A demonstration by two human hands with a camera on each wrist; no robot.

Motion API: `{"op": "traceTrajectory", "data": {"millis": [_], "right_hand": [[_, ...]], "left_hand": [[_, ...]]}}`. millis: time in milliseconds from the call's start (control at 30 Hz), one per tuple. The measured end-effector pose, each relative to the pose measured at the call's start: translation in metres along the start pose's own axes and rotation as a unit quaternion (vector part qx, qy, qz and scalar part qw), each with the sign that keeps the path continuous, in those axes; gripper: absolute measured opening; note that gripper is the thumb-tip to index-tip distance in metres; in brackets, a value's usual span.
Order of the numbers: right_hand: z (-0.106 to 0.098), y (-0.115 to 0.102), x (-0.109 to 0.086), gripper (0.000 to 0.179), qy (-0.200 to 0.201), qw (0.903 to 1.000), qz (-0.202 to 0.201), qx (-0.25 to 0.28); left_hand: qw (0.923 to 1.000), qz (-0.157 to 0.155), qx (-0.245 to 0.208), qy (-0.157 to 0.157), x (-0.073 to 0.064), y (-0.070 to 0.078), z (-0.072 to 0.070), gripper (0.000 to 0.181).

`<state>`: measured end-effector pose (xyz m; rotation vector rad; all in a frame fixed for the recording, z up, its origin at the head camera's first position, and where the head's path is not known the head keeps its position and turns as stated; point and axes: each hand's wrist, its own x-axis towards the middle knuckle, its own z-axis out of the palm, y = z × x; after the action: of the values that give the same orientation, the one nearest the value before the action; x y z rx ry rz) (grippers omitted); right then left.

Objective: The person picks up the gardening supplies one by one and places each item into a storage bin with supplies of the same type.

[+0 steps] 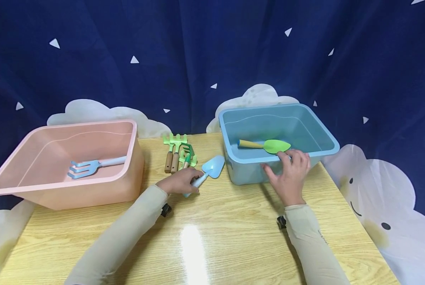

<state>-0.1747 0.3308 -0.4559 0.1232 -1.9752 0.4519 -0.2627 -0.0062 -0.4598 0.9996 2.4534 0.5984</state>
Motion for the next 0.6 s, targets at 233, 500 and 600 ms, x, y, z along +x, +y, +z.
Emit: {"op": "traceTrajectory", "data": {"millis": [233,500,600], "right_hand": [[0.001,0.000,0.000,0.067,0.001,1.0000,0.000,0.002],[0.000,0.001,0.000,0.067,-0.001,1.0000,0.006,-0.001],[0.001,0.000,-0.001,0.066,-0.007,1.0000,0.007,-0.003]], "left_hand": [[0.9989,-0.010,-0.039,-0.023,-0.020,-0.003,-0.001,0.063],[0.9966,0.010,-0.068,-0.046,-0.027,-0.015,-0.002,0.066],[0.9938,0.012,-0.093,-0.059,-0.028,-0.017,-0.003,0.066]]}}
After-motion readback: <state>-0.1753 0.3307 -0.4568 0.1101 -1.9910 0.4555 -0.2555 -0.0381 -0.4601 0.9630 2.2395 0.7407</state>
